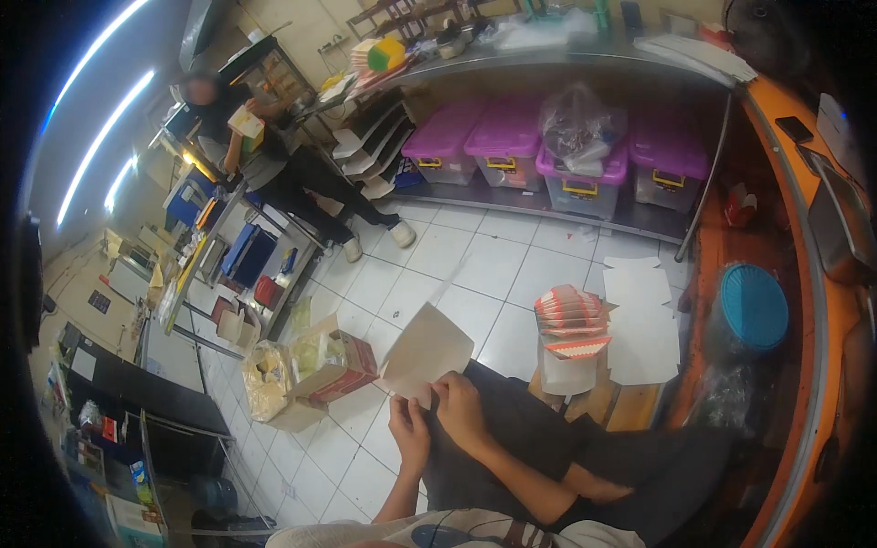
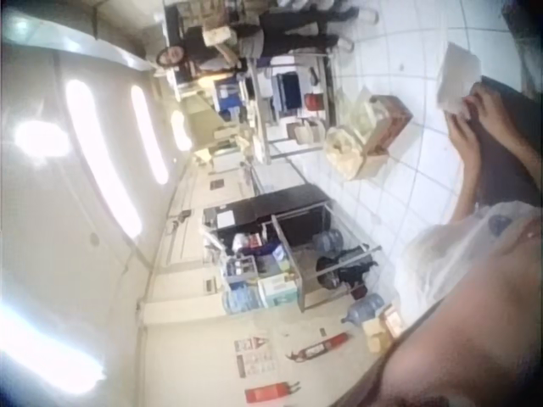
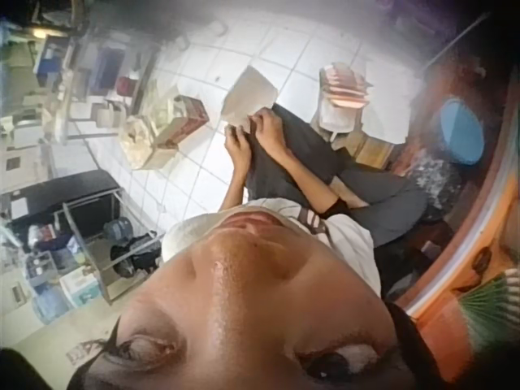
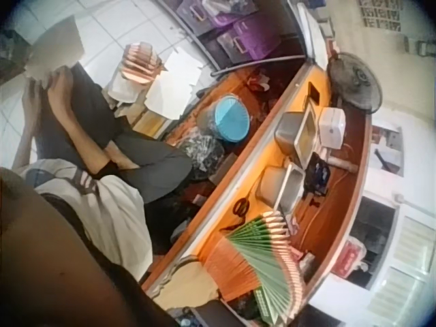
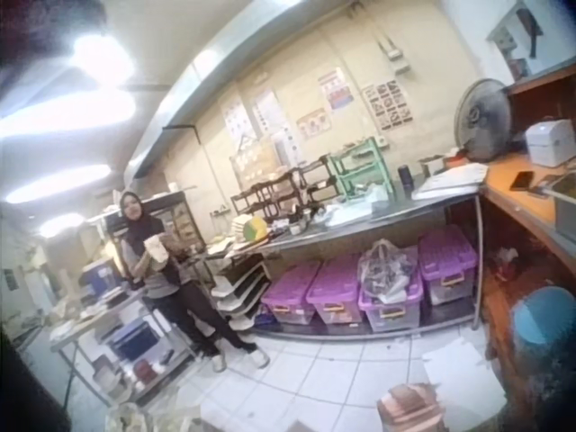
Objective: The person sits on the floor and folds flat cardboard pieces into small boxes by hand. They repeatedly pick up a piece, fold the sides, and secure the flaps, stacking the finished boxes on a small stool. Another person is visible in the background working at a counter.
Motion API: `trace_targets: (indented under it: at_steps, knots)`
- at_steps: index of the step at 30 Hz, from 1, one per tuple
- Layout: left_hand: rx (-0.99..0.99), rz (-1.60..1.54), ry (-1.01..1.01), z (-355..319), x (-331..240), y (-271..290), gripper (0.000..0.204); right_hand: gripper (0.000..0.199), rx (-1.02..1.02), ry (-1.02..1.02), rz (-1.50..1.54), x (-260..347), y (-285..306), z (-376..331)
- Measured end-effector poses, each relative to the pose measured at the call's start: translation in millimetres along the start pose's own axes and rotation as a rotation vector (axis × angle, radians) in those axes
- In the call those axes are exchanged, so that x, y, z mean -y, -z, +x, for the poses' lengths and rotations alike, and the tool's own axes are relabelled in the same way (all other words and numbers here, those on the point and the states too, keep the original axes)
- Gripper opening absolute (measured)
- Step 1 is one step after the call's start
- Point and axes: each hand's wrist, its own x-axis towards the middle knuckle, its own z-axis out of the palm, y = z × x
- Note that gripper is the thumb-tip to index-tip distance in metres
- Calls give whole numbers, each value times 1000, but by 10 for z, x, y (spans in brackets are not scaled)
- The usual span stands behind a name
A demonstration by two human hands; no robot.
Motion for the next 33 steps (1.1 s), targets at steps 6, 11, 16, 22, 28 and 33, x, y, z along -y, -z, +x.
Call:
trace_targets:
  at_steps: [6, 11, 16, 22, 28, 33]
  knots:
    - [18, -139, 115, 12, 51, -12, 9, 8, -4, -60, 29, -9, -25, 16]
    - [136, -89, 52, 37, -14, -34, 8, 8, 61, -3, -6, -61, 66, 112]
    - [81, 137, -257, 12, -84, -12, 8, 8, 176, -110, 52, -47, 60, 101]
    - [-7, 192, -272, 51, -143, -30, 16, 11, 159, -241, 126, -74, -37, 85]
    - [121, -66, -78, 113, -84, 22, 11, 13, 60, 41, 8, -59, -46, 94]
    - [81, -339, 142, 116, 54, 31, 9, 15, 33, 169, -86, 1, -42, 67]
